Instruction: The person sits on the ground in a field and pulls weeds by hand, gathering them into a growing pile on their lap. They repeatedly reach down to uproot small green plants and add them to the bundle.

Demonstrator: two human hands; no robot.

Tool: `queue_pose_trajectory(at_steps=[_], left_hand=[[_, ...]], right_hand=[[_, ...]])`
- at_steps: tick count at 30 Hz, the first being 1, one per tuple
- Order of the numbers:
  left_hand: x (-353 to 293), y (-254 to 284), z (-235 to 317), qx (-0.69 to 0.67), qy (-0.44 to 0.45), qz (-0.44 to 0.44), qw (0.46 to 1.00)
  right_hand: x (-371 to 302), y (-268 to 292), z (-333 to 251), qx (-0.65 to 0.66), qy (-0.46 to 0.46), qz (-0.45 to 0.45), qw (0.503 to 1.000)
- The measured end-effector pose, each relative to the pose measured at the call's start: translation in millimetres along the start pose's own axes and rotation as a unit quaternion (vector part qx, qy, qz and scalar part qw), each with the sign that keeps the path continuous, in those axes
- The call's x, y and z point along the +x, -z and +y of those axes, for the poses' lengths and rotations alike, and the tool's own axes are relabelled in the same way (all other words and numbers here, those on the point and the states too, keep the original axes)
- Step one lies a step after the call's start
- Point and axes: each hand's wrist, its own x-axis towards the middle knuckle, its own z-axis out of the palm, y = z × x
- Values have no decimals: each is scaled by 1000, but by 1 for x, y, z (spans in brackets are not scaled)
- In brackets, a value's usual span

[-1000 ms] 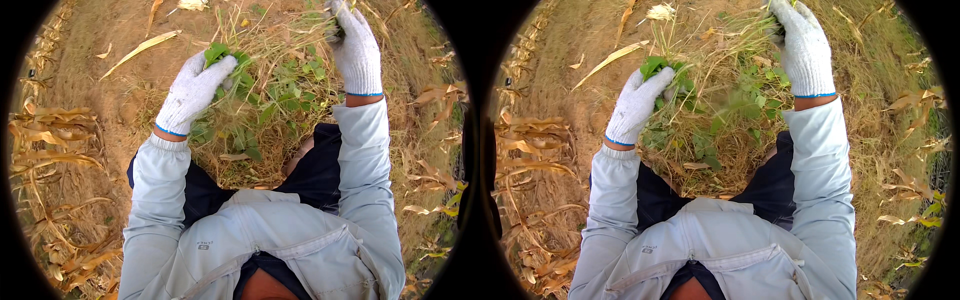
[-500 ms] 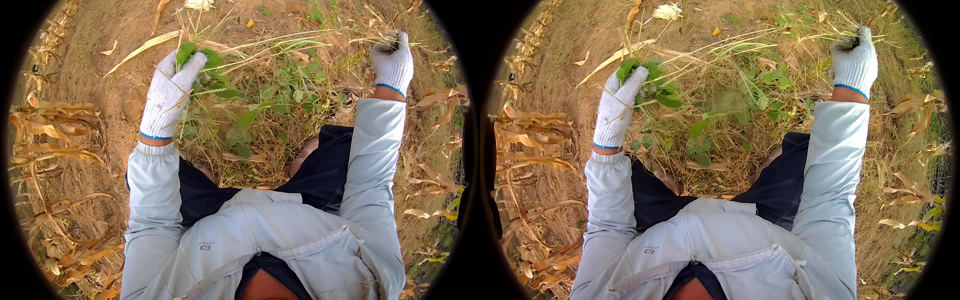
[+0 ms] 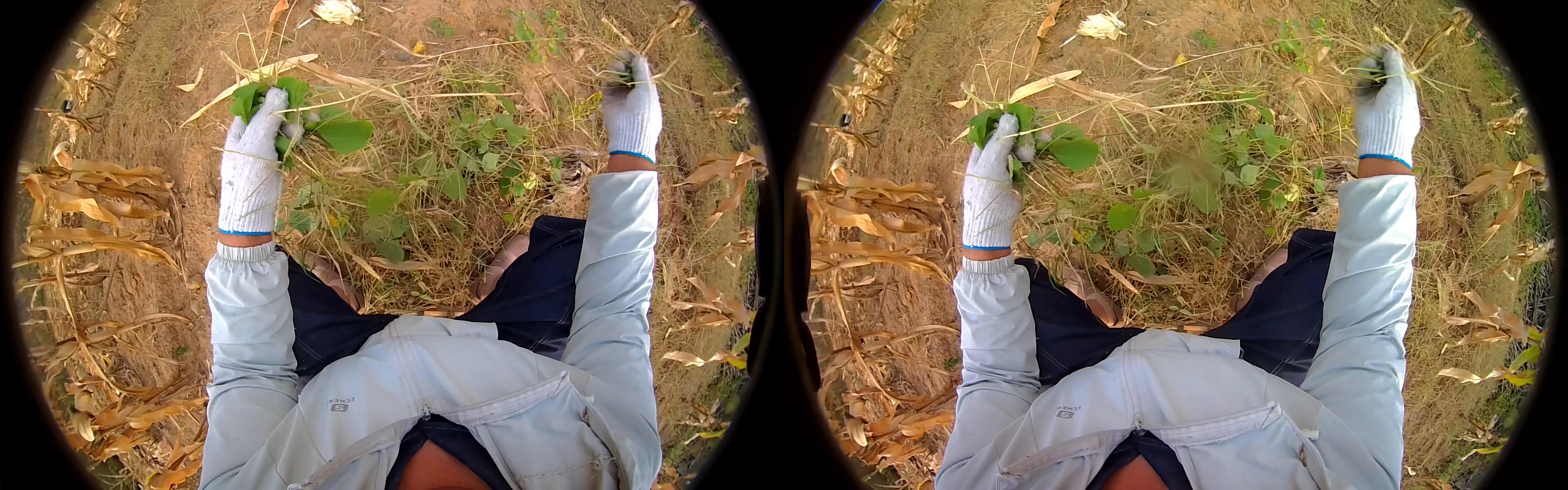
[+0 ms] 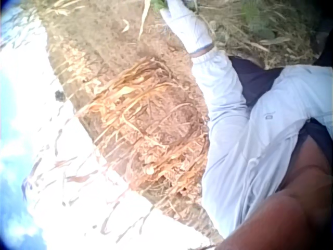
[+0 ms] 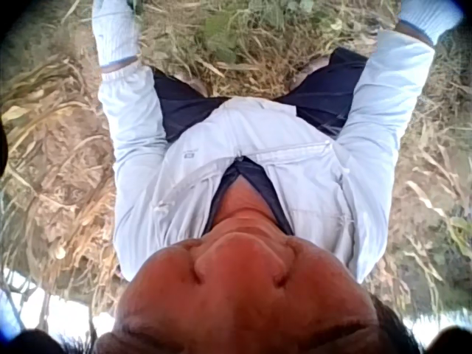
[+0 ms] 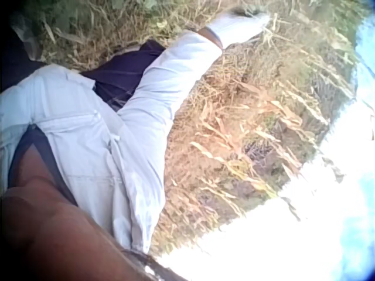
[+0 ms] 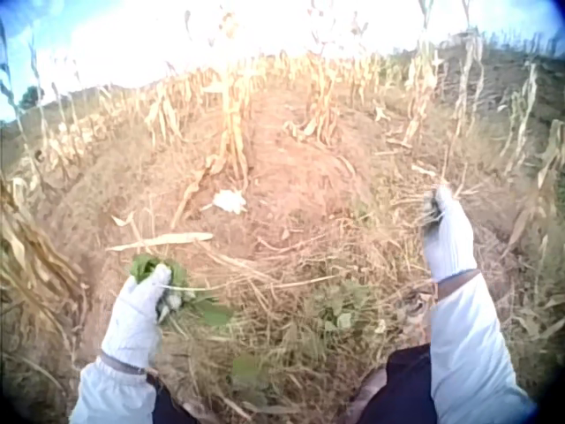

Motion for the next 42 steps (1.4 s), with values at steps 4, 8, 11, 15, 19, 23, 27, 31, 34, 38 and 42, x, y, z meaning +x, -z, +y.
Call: queue_pose_trajectory(at_steps=[4,8,11,15,19,23,27,31,34,38,42], left_hand=[[-14,-46,3,-106,69,-33,991],[-21,-73,2,-210,93,-33,973],[-16,-71,7,-306,118,-75,942],[-10,-62,13,-444,93,-116,884],[-14,-58,16,-458,85,-153,871],[-13,-55,21,-409,83,-82,905],[-1,-37,27,-376,47,24,925],[15,3,24,-399,2,69,914],[27,38,25,-401,-36,138,905],[22,54,30,-372,-49,142,916],[17,48,34,-339,-69,157,925]], right_hand=[[-95,-69,41,-416,-93,-305,851],[-168,-93,82,-531,-133,-574,610],[-202,-98,102,-546,-105,-580,595],[-197,-94,104,-608,-39,-494,620],[-192,-94,102,-613,-56,-504,606],[-188,-105,86,-653,-19,-499,570],[-171,-104,72,-679,91,-434,585],[-129,-90,51,-691,112,-308,644],[-86,-68,33,-637,33,-170,751],[-46,-34,8,-535,52,-83,839],[-28,-18,7,-402,72,-24,913]])
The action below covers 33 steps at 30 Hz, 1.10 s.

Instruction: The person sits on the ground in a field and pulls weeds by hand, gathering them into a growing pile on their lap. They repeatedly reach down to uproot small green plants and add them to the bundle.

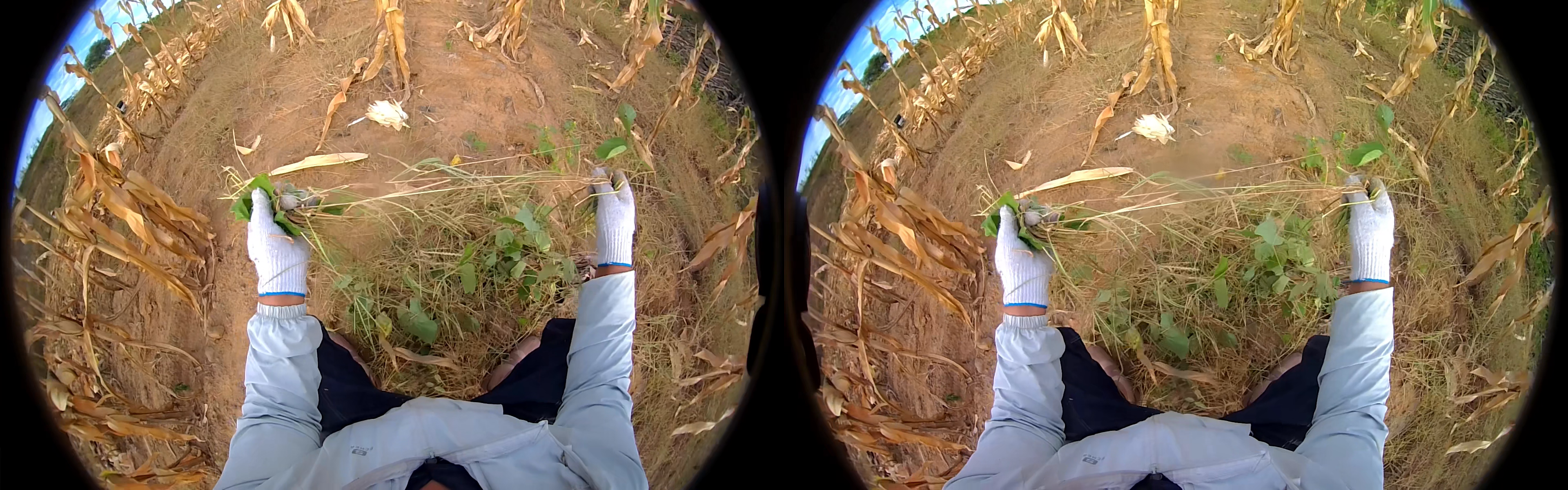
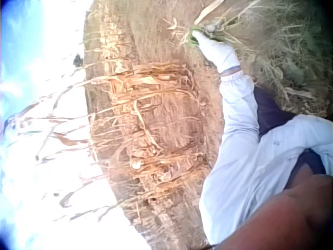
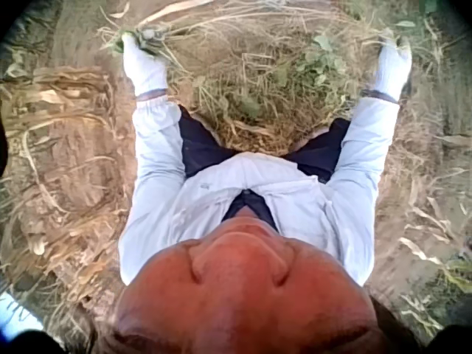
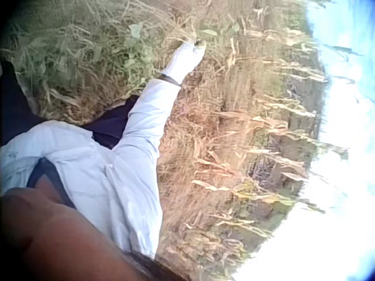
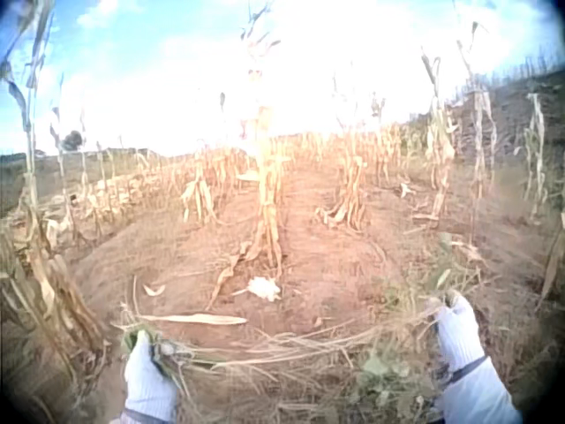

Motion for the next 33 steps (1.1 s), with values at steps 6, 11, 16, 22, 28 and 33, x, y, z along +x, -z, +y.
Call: queue_pose_trajectory(at_steps=[6,11,16,22,28,33], left_hand=[[-34,-30,-10,417,29,-101,903],[-74,-53,-58,487,75,-444,749],[-96,-37,-109,469,47,-497,729],[-93,-70,-94,488,146,-413,755],[-84,-59,-91,164,150,-236,946],[-87,-63,-80,59,211,-176,960]], right_hand=[[-55,-30,-30,77,-74,-149,983],[-132,-78,-50,65,-97,-415,902],[-149,-79,-78,146,-49,-491,857],[-119,-72,-70,122,-85,-336,930],[-122,-78,-54,24,-51,-483,874],[-151,-99,-31,-163,143,-532,818]])
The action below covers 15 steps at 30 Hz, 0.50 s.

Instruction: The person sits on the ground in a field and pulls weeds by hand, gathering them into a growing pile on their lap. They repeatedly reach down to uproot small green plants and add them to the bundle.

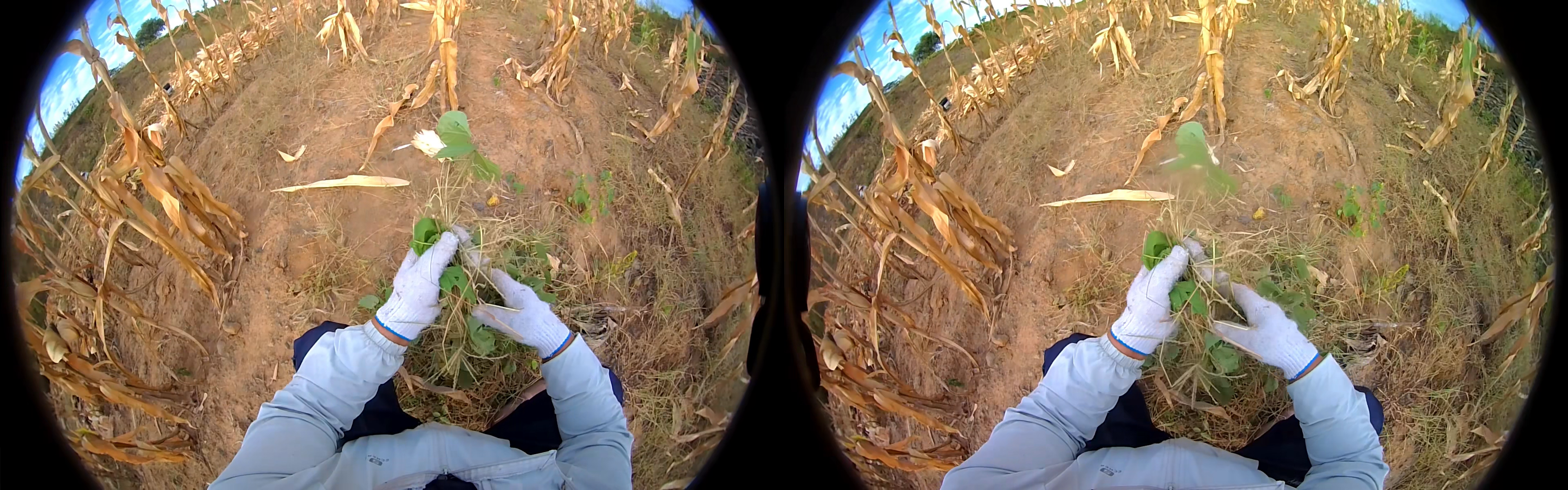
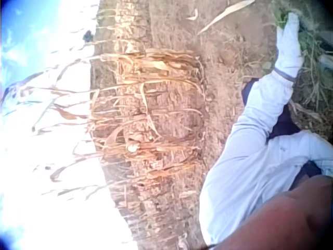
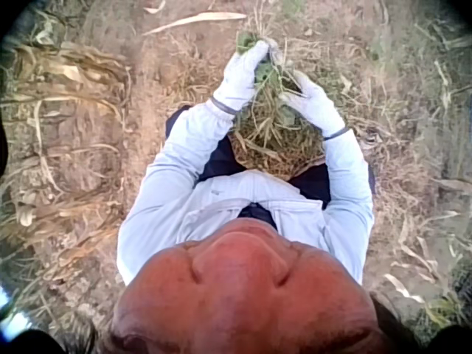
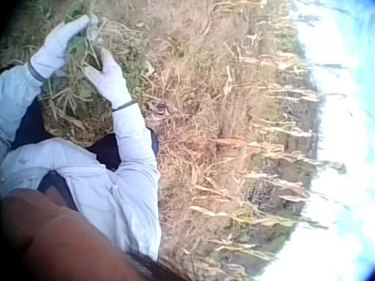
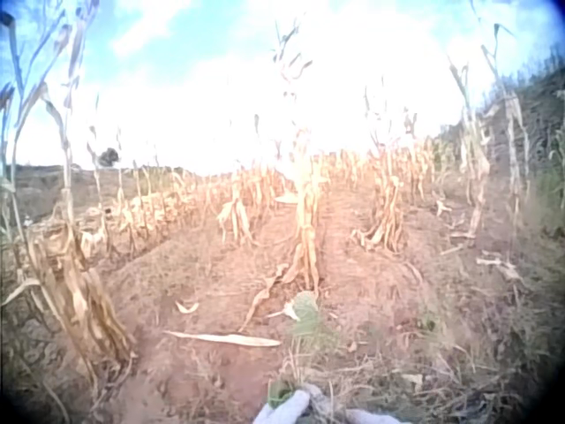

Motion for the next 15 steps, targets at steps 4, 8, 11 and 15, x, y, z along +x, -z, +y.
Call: queue_pose_trajectory(at_steps=[4,8,11,15], left_hand=[[-5,4,16,-95,14,-20,995],[-11,10,28,-98,-11,7,995],[-15,11,38,-106,-26,12,994],[-12,24,31,-101,-4,-69,992]], right_hand=[[3,-11,2,-43,23,54,997],[7,-12,-5,25,7,32,999],[7,-10,-20,34,-4,14,999],[9,-22,-7,118,-59,2,991]])
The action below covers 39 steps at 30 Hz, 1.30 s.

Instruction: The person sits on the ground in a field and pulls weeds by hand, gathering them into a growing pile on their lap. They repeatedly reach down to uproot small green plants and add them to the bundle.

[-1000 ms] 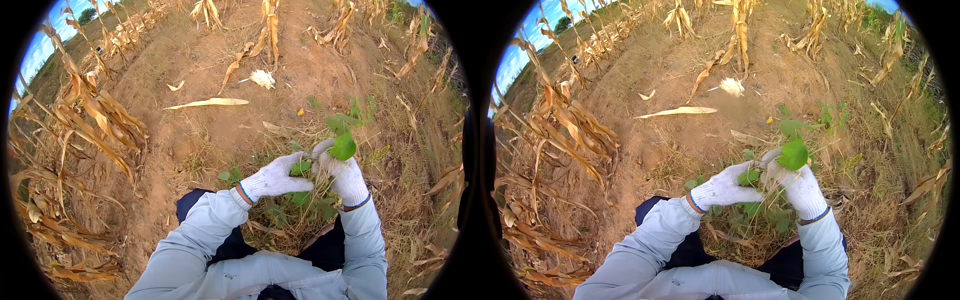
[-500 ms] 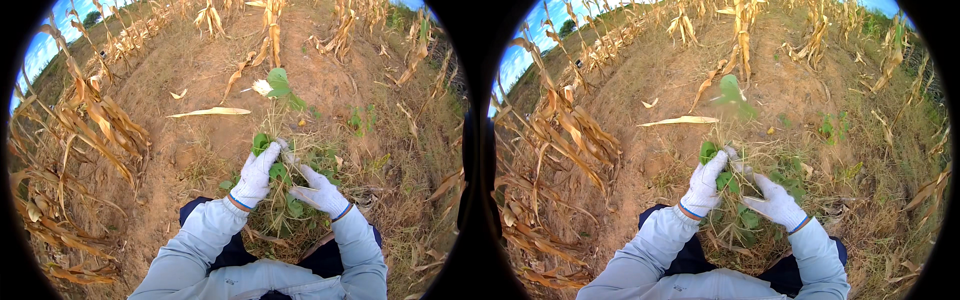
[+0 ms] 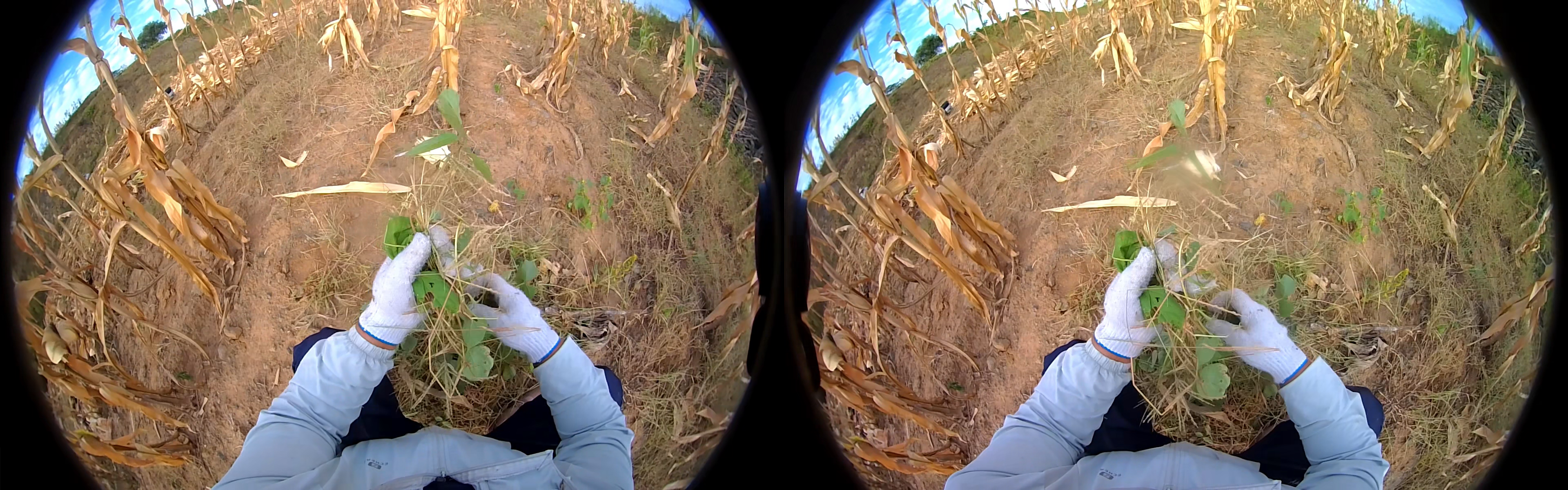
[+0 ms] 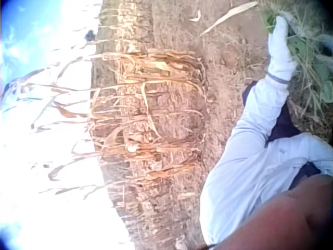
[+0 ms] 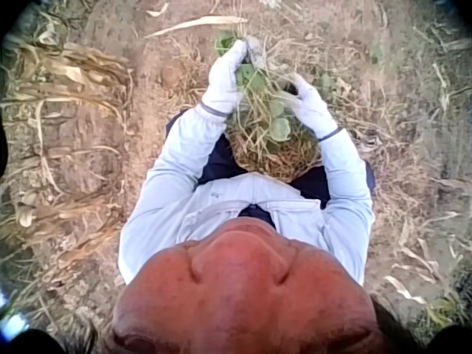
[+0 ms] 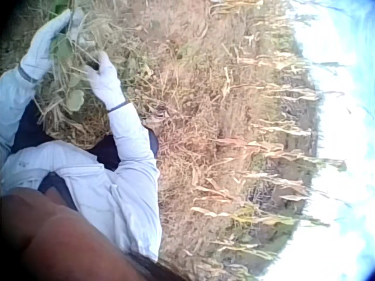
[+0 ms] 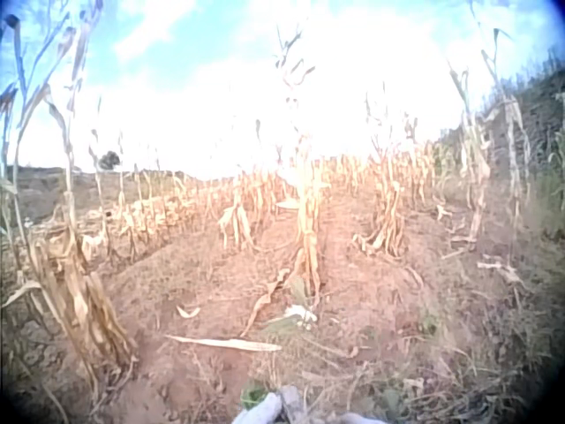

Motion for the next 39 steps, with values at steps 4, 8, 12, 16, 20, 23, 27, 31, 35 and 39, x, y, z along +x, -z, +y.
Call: queue_pose_trajectory(at_steps=[4,8,12,16,20,23,27,31,35,39], left_hand=[[-6,-16,-3,33,15,4,999],[-1,-19,-5,27,-44,32,998],[0,-22,-4,64,-57,64,994],[-4,0,-31,153,-70,56,984],[-11,2,-36,200,-40,31,979],[-12,-9,-26,88,3,15,996],[-6,-10,-10,4,18,20,1000],[2,-5,1,-7,1,91,996],[0,-7,-5,-2,27,79,997],[-10,-14,-17,8,85,48,995]], right_hand=[[-1,-7,-10,99,-30,23,994],[10,-22,48,150,21,61,987],[19,-35,79,378,-67,21,923],[9,-53,65,307,-30,-8,951],[-4,-41,39,486,-101,-24,868],[-2,-27,52,338,-71,-11,939],[3,-7,36,26,-6,-4,1000],[-1,5,-11,-147,18,96,984],[-2,14,-4,-315,86,185,927],[-2,26,-9,-370,77,181,908]])
